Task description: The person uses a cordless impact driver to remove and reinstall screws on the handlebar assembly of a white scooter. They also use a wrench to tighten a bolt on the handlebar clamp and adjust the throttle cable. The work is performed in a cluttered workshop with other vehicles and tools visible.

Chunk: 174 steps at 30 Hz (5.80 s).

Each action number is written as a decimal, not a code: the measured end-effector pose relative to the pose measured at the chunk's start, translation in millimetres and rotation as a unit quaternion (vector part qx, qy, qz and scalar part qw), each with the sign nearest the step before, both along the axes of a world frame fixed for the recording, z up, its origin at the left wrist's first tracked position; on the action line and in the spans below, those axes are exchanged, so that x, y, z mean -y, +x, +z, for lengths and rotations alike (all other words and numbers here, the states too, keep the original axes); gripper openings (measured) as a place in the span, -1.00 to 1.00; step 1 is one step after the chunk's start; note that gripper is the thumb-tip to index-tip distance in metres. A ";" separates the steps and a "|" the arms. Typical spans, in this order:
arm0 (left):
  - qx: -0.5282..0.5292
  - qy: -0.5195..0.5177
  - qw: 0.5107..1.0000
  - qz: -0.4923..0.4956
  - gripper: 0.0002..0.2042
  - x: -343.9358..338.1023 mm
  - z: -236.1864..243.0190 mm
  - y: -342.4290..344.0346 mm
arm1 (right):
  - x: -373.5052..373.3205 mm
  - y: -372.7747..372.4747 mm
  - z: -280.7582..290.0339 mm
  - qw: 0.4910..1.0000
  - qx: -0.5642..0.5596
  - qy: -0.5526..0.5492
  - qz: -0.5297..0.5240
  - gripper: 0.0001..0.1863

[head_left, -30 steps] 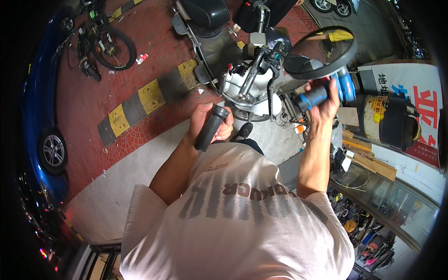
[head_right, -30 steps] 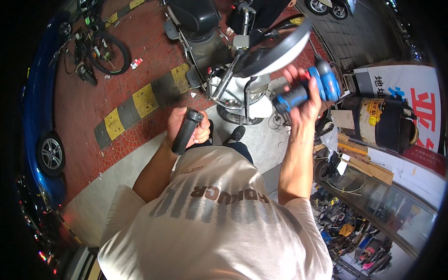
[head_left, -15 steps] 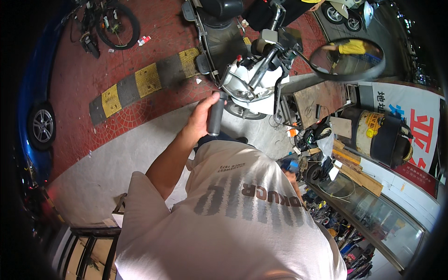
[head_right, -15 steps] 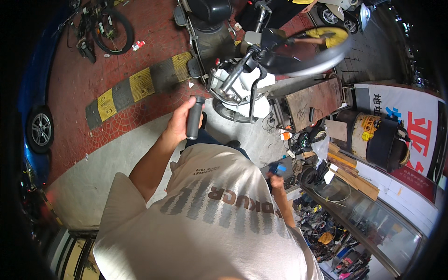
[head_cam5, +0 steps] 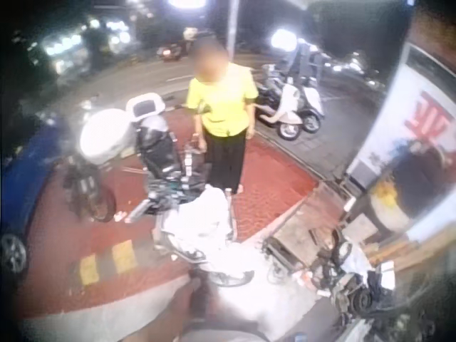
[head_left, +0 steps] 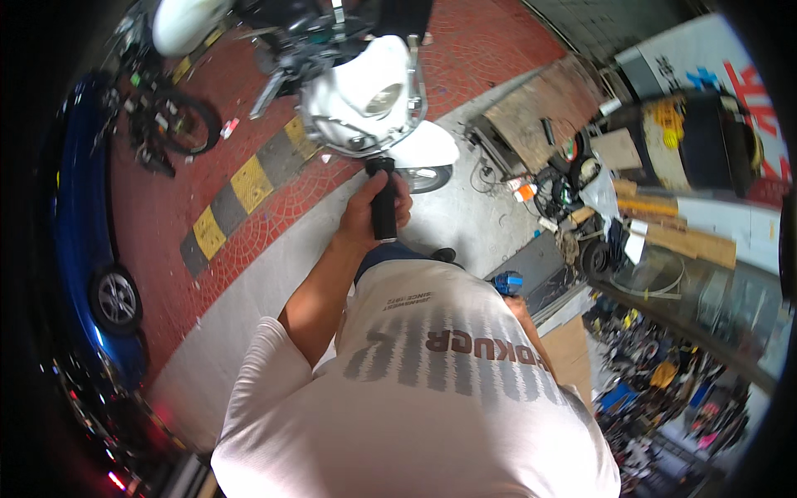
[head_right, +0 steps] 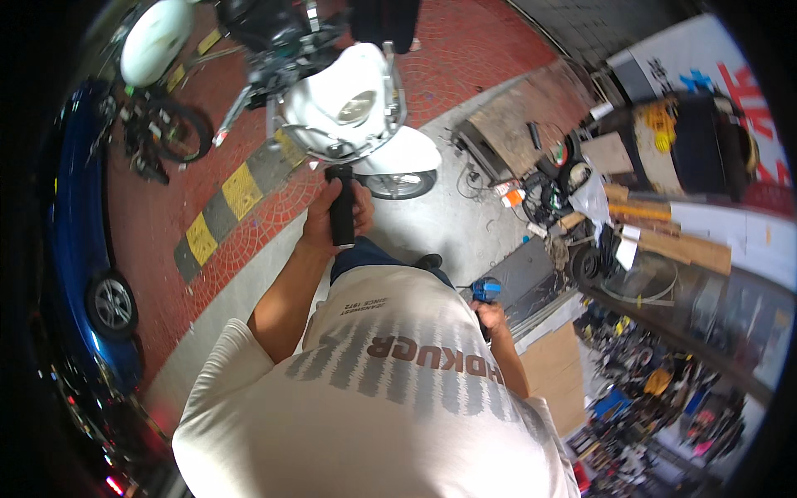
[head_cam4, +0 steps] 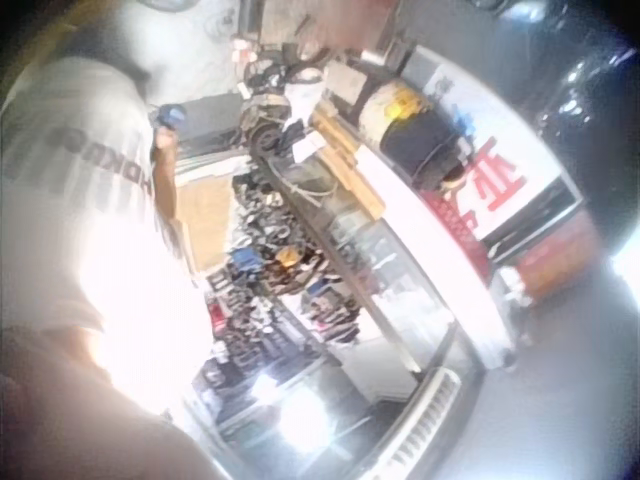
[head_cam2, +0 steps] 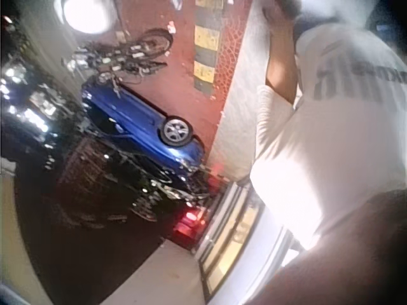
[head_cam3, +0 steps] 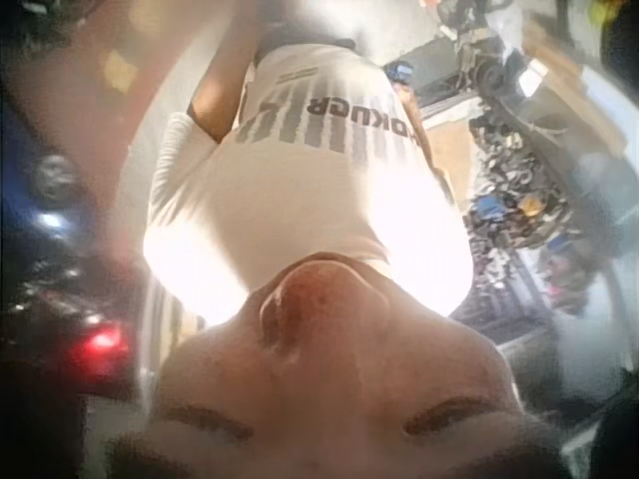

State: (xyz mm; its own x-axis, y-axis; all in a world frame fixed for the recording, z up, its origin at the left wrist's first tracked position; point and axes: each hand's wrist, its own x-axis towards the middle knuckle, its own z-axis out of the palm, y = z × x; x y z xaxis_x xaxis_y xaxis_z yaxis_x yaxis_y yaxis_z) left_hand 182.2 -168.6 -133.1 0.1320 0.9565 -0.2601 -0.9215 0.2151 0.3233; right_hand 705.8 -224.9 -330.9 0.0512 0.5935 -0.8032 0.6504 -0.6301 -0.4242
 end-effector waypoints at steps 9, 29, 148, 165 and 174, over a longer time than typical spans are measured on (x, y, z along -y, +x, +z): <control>-0.567 0.125 0.813 0.049 -0.63 -60.6 90.5 115.5 | 38.9 61.8 49.6 0.962 -0.016 -0.044 -0.269 -0.80; -0.536 0.178 0.825 -0.027 -0.61 -81.5 108.2 184.5 | 87.0 122.4 -28.1 0.955 -0.079 -0.092 -0.272 -0.68; -0.318 0.263 0.838 -0.356 -0.51 -77.2 20.8 -137.6 | -19.2 -416.6 285.9 0.778 -0.308 0.247 -0.489 -0.50; -0.356 0.242 0.842 -0.325 -0.49 -73.0 6.6 -129.5 | -27.9 -418.9 280.4 0.787 -0.315 0.227 -0.479 -0.54; 0.002 -0.159 0.967 -0.199 -0.49 -64.9 -135.4 -268.8 | -16.9 -430.6 256.0 0.775 -0.314 0.196 -0.512 -0.53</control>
